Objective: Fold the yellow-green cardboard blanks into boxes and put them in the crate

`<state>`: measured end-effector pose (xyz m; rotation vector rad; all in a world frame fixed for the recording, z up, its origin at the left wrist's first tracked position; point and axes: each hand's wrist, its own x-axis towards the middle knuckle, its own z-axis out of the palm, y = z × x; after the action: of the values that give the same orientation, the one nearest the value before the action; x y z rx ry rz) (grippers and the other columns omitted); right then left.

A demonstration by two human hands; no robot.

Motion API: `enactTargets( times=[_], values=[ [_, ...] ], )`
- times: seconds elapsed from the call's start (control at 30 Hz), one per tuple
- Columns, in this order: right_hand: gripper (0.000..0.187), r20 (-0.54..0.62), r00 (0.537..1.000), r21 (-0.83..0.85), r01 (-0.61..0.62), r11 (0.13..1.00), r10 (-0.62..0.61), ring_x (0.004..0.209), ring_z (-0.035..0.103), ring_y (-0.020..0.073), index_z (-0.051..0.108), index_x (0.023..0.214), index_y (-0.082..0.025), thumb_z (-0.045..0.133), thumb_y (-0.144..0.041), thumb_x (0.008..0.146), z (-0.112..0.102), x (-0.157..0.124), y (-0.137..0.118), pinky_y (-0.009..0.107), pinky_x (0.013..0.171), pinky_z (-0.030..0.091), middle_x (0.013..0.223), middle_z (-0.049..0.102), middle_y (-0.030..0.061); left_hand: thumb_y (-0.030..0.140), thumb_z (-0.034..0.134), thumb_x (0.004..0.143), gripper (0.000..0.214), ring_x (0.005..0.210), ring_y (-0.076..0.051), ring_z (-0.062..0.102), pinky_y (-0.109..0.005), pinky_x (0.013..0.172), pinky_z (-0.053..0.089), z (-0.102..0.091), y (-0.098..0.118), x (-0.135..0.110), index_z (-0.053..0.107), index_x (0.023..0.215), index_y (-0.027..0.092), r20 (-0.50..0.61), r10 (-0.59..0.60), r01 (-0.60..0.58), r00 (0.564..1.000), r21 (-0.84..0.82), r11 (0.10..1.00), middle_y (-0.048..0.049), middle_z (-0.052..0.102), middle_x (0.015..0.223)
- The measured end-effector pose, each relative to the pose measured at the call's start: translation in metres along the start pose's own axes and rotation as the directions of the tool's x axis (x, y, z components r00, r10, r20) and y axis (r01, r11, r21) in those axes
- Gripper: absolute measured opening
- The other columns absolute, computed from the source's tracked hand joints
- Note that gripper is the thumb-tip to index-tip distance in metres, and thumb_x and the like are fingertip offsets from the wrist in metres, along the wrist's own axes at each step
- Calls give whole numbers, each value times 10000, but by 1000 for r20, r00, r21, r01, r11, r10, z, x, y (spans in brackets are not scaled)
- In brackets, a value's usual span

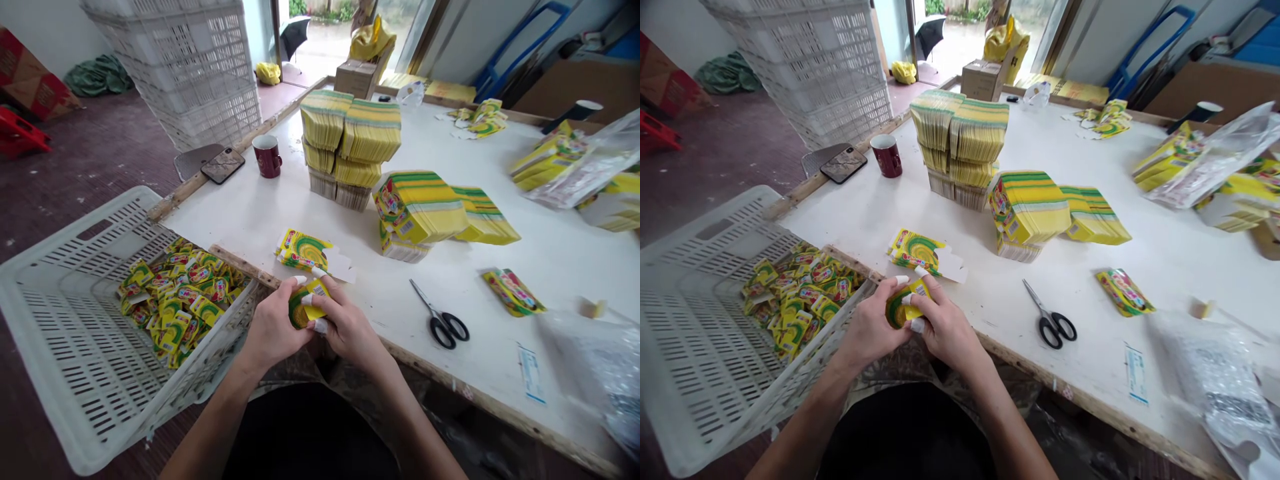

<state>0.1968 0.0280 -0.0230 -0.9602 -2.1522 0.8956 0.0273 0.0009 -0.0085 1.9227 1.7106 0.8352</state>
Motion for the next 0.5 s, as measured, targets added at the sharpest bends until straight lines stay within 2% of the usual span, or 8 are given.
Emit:
enactTargets(
  times=[0.1,0.2,0.4,0.5],
  values=[
    [174,16,1000,37,16,999,-17,1267,501,284,607,1057,-219,535,-287,914,-8,-1,3,419,947,487,1436,420,180,343,698,674,643,978,-263,676,-388,833,553,0,-1,-2,426,1233,177,34,-11,10,999,8,1000,-115,680,1103],
    [150,71,997,59,34,998,-38,1223,535,276,601,1034,-224,557,-264,897,-16,-2,5,406,935,490,1419,433,172,365,707,670,658,961,-264,679,-383,813,556,1,-1,-3,423,1233,176,68,13,-14,998,10,1000,-112,687,1076],
    [300,103,995,20,-19,1000,17,1195,529,296,535,1161,-195,556,-183,862,-7,-5,-1,418,946,472,1432,347,199,260,702,644,655,994,-276,663,-393,855,540,2,-4,-2,430,1234,176,50,26,-29,998,60,998,-119,675,1094],
    [325,58,998,70,15,997,-19,1264,459,285,513,1187,-202,548,-178,865,-3,-4,0,408,988,442,1410,351,173,289,710,666,671,1039,-281,639,-409,899,516,3,-6,-2,416,1260,186,36,51,-52,998,39,998,-127,653,1139]
  ],
)
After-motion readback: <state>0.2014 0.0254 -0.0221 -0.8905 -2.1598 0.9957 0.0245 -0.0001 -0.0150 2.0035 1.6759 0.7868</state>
